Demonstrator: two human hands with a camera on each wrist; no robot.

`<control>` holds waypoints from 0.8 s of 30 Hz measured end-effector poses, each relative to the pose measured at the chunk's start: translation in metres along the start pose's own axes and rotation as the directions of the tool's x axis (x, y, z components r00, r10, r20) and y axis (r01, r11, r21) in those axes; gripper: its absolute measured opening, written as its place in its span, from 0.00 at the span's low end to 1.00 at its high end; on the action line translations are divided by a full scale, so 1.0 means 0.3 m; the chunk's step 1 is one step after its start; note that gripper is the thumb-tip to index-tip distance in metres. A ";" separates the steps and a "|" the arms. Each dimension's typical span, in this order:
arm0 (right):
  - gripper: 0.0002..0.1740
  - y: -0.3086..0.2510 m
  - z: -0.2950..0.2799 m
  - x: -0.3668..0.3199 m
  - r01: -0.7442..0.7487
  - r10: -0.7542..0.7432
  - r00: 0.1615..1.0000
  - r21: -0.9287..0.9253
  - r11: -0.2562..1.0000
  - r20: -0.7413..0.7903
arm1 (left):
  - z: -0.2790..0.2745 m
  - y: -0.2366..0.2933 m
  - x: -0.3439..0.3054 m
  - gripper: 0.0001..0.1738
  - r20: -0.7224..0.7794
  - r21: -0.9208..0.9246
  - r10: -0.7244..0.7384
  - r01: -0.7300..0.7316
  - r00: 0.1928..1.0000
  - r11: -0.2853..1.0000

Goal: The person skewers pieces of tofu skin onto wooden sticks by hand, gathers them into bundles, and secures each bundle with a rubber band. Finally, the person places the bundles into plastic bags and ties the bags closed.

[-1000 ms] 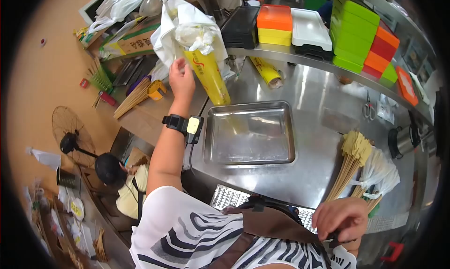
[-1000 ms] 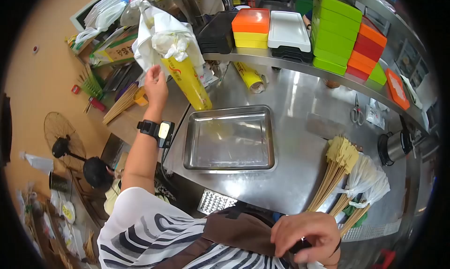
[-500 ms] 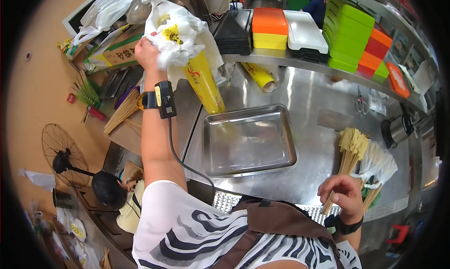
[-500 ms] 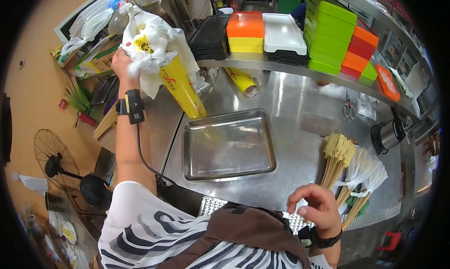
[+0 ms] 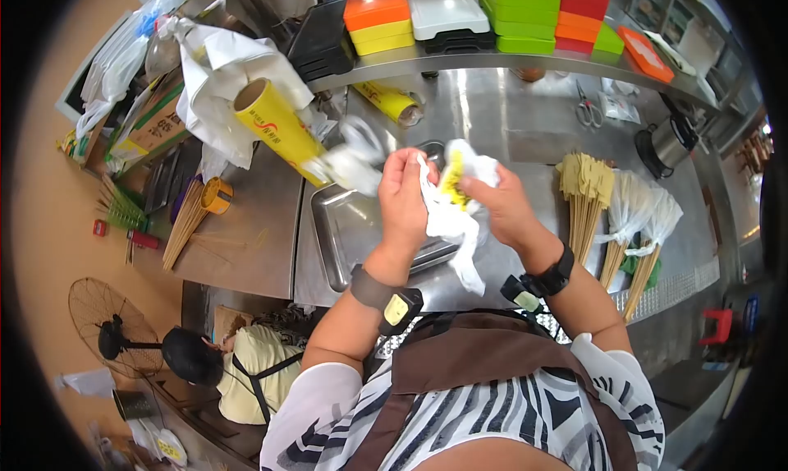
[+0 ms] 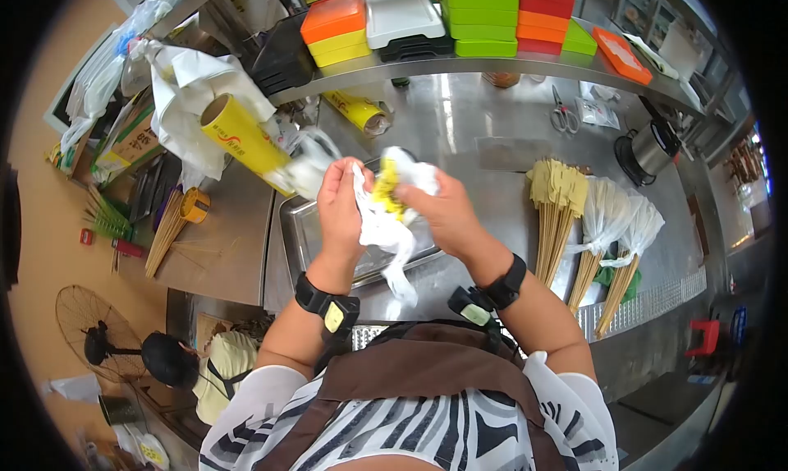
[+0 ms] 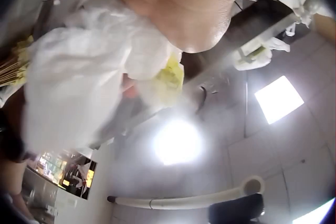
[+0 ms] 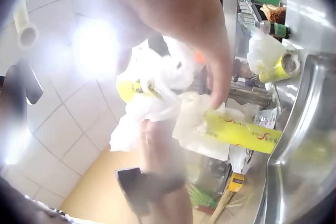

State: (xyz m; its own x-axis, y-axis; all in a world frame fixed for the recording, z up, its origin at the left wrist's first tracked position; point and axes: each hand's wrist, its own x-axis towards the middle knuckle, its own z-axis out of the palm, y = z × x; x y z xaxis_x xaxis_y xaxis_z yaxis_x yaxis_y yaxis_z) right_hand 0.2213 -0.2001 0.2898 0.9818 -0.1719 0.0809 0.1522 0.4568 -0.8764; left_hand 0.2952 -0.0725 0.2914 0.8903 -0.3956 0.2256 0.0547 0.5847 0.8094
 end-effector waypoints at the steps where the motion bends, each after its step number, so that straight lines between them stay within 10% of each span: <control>1: 0.22 0.010 -0.037 -0.015 -0.008 0.004 0.995 -0.031 0.999 -0.100 | -0.033 -0.011 -0.002 0.07 -0.013 0.002 0.007 -0.007 1.000 1.000; 4: 0.15 0.002 -0.168 -0.082 -0.035 0.021 0.969 -0.053 0.998 -0.248 | -0.182 -0.028 -0.017 0.05 -0.049 0.453 0.277 -0.226 0.960 0.863; 8: 0.14 -0.004 -0.322 -0.207 -0.101 0.057 0.926 -0.099 0.990 -0.374 | -0.456 -0.046 -0.027 0.09 -0.137 0.801 0.216 -0.020 0.967 0.599; 13: 0.14 0.031 -0.392 -0.289 -0.170 0.164 0.888 0.025 0.985 -0.430 | -0.495 -0.146 -0.072 0.41 -0.143 0.910 -0.239 0.032 0.960 -0.413; 15: 0.17 0.021 -0.389 -0.290 -0.126 0.132 0.884 0.044 0.991 -0.449 | -0.386 -0.174 -0.041 0.48 -0.119 0.951 -0.350 0.005 0.929 -0.310; 17: 0.18 0.023 -0.390 -0.287 -0.109 0.130 0.899 0.073 0.991 -0.419 | -0.225 -0.178 -0.051 0.51 0.347 0.870 -0.273 -0.199 0.897 0.451; 18: 0.18 0.029 -0.370 -0.281 -0.093 0.109 0.891 0.059 0.994 -0.441 | -0.129 -0.184 -0.073 0.52 0.379 0.672 -0.415 0.063 0.827 0.738; 20: 0.17 0.048 -0.357 -0.258 -0.119 0.095 0.877 -0.021 0.993 -0.472 | 0.070 -0.141 -0.099 0.56 0.475 0.459 -0.614 0.418 0.630 0.784; 21: 0.16 0.066 -0.365 -0.253 -0.162 0.103 0.869 -0.082 0.983 -0.484 | 0.094 -0.204 -0.125 0.48 0.527 0.434 -0.424 0.196 0.737 0.880; 24: 0.16 -0.016 -0.315 -0.266 -0.140 0.063 0.840 -0.104 0.985 -0.539 | 0.058 -0.284 -0.109 0.31 0.303 0.477 -0.519 0.344 0.799 0.809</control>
State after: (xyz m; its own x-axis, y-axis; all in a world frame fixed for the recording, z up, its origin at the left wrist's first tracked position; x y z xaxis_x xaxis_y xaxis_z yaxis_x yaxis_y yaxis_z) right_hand 0.1314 -0.2711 0.2426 0.7733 -0.5858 -0.2427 0.0006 0.3835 -0.9235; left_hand 0.2535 -0.1216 0.2243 0.5463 -0.8342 -0.0755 0.1347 -0.0015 0.9909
